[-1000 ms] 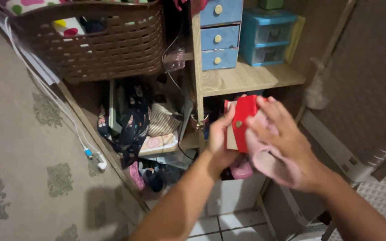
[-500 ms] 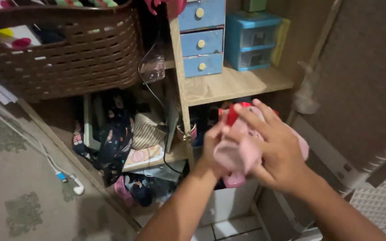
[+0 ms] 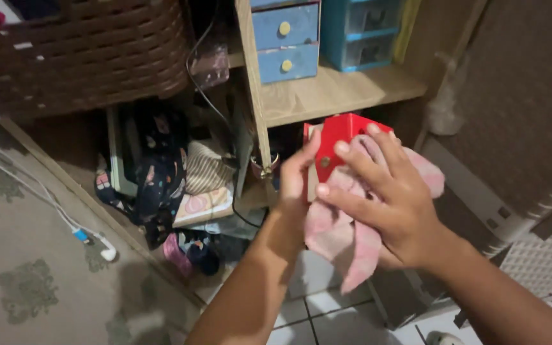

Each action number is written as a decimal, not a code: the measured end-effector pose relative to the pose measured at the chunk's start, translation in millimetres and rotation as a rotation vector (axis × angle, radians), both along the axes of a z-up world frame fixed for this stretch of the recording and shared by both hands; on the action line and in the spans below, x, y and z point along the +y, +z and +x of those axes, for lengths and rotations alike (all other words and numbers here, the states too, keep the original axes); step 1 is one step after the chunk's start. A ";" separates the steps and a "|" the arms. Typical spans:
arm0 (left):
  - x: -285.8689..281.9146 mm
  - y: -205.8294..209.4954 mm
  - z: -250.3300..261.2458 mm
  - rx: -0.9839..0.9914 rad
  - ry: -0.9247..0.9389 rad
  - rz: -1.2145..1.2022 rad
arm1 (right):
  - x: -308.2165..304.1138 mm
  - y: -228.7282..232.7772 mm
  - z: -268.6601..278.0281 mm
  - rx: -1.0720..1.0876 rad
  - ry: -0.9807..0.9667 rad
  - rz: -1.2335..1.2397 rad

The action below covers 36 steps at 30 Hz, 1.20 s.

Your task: Wiping a small red box and a bottle of baby powder with a pink cloth to clean them.

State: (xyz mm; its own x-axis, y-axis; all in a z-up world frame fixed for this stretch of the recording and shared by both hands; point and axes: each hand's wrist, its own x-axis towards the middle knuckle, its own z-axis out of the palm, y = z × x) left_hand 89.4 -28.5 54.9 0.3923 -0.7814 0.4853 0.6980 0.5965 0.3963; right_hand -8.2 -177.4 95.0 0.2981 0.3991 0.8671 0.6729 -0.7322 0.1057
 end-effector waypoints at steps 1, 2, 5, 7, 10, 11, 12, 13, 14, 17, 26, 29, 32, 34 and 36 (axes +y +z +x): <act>-1.1 -8.1 6.3 0.007 0.046 0.013 | -0.3 -5.0 1.2 -0.020 -0.014 -0.066; -2.2 -15.4 13.4 0.011 0.091 0.026 | -0.7 -9.6 3.0 -0.044 -0.029 -0.132; -2.0 -6.5 -3.3 0.032 0.265 0.219 | -75.4 -56.2 54.4 0.921 0.735 1.186; -9.6 -11.7 -10.3 0.066 0.262 0.178 | -88.8 -52.3 52.7 0.712 0.378 0.757; -9.8 -0.9 -10.4 0.118 0.294 0.154 | -36.0 -14.8 18.8 0.547 0.146 0.495; -6.6 4.7 -9.6 0.141 0.335 0.177 | -4.8 1.5 2.0 0.611 0.264 0.664; -3.4 -3.2 -1.4 0.143 0.334 0.178 | -1.3 -0.2 -0.1 0.613 0.263 0.665; -0.2 -10.9 6.5 0.090 0.188 0.080 | 2.2 -1.6 -2.6 0.369 0.098 0.315; 2.5 -17.6 14.5 0.034 0.041 -0.018 | 5.4 -2.7 -5.4 0.119 -0.066 -0.033; -10.3 -9.1 -3.0 0.063 0.293 0.218 | -37.5 -29.0 25.8 0.088 0.026 -0.013; -36.1 -10.0 -37.0 -0.485 1.086 0.958 | -57.8 -28.5 11.0 0.412 -0.284 0.885; -23.1 21.0 -64.2 -0.543 1.071 0.959 | -62.0 -39.5 6.6 0.280 -0.153 0.749; -18.9 25.2 -75.7 -1.068 1.495 0.917 | -62.4 -21.4 -6.8 0.201 -0.151 0.607; -19.8 22.8 -67.8 -1.147 1.417 1.013 | -64.1 -9.1 -14.3 0.290 -0.119 0.583; -18.9 23.6 -65.4 -1.218 1.344 1.107 | -54.7 4.4 -20.8 0.379 -0.080 0.549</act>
State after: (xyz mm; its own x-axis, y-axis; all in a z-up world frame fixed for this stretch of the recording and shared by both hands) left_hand 24.0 -47.4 78.5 0.7400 -0.4318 0.5157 -0.6648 -0.3526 0.6586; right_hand -29.0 -232.1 99.4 0.6323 -0.1062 0.7674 0.5316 -0.6611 -0.5295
